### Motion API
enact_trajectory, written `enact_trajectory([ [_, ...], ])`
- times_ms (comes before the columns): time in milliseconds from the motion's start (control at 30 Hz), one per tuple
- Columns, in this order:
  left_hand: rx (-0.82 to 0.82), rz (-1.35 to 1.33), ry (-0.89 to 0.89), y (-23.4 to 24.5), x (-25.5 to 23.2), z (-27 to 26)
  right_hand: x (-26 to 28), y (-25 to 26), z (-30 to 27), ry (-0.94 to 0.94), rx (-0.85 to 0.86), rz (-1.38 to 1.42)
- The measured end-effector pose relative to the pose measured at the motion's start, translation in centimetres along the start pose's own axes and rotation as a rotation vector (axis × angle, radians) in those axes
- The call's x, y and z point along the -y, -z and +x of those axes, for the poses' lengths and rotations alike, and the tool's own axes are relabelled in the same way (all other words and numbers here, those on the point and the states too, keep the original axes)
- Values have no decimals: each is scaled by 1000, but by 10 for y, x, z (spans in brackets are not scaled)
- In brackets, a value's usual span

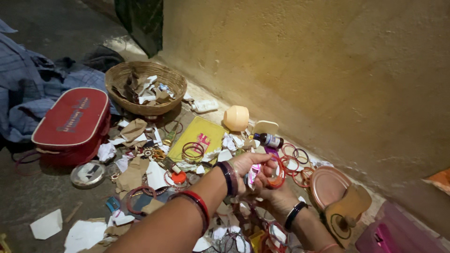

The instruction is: The person sorts through a cluttered pile of small items on the floor, including bangles, jewelry, paper scraps, and plastic containers. They pick up and move items into a nearby basket and a red tin box.

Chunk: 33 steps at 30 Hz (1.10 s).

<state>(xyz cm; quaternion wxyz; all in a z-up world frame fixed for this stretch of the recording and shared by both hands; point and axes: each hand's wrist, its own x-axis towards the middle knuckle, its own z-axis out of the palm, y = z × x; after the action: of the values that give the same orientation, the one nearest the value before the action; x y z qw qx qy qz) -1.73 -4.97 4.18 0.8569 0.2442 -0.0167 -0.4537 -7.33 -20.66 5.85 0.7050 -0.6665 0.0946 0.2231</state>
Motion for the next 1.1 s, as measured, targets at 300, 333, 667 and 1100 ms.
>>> enact_trajectory([
  [300, -339, 515, 55, 16, -37, -23, -23, 54, 29, -56, -67, -165],
  [333, -398, 534, 60, 18, -38, -23, -23, 53, 28, -56, -80, -233],
  [667, -480, 622, 185, 46, -57, 8, -8, 30, 21, 69, -44, -652],
  [1100, -565, 618, 13, 63, -95, -20, -34, 96, 52, 183, -185, -966],
])
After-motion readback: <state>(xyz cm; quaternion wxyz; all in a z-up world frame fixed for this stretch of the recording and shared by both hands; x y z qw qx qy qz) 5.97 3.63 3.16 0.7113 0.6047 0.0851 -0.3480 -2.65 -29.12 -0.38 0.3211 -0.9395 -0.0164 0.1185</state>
